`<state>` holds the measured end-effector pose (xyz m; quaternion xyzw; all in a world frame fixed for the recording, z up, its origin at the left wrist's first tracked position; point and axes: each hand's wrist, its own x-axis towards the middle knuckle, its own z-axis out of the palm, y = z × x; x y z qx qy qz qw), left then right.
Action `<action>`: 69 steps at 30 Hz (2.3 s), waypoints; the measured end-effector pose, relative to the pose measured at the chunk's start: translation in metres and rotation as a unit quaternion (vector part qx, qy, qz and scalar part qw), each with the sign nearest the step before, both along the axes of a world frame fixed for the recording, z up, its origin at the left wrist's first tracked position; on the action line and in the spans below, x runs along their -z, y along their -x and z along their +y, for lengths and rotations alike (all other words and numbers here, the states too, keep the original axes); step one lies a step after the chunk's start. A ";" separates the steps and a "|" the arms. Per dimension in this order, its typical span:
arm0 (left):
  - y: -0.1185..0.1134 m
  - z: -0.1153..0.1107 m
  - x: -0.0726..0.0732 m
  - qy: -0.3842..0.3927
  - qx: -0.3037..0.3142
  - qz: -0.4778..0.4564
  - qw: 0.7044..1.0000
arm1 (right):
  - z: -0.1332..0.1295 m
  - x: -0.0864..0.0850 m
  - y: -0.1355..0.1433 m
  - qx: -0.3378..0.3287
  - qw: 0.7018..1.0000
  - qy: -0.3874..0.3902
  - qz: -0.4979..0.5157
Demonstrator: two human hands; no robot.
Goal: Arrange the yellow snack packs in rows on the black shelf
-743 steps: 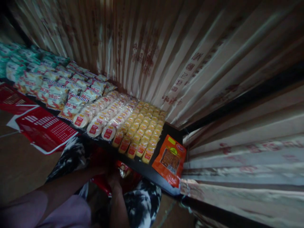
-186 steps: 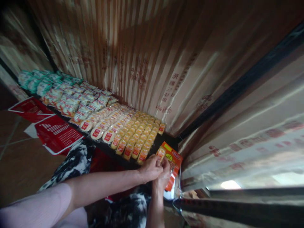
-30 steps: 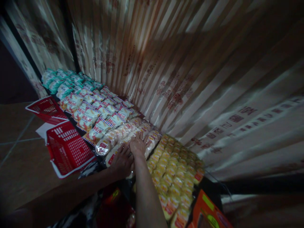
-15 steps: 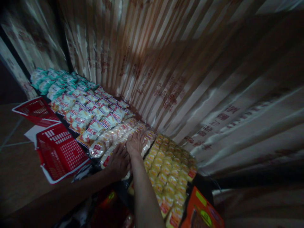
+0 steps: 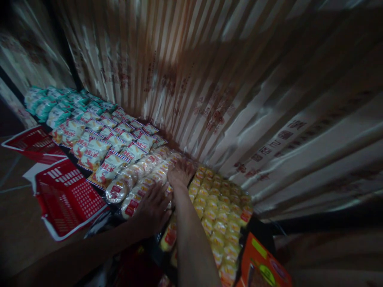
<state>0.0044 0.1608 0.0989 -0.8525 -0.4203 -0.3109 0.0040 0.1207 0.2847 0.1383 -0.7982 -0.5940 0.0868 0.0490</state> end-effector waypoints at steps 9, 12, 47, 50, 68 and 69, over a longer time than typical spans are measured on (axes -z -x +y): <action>0.001 0.002 0.004 -0.011 0.000 0.018 1.000 | 0.010 0.007 -0.002 -0.005 1.000 0.017 -0.007; 0.001 0.003 0.005 -0.004 -0.001 0.022 1.000 | 0.013 0.009 -0.004 -0.008 1.000 0.027 0.002; 0.004 0.000 0.002 -0.031 -0.010 0.019 0.999 | -0.063 -0.042 -0.073 -0.058 0.982 -0.178 -0.001; 0.002 -0.005 -0.009 -0.032 -0.015 0.001 0.999 | -0.100 -0.043 -0.106 -0.038 0.971 -0.237 0.024; -0.052 -0.082 -0.030 -0.009 0.157 -0.002 0.988 | -0.255 0.012 -0.114 0.106 0.924 -0.318 0.187; -0.054 -0.081 -0.028 -0.011 0.152 0.001 0.988 | -0.255 0.013 -0.113 0.107 0.922 -0.318 0.193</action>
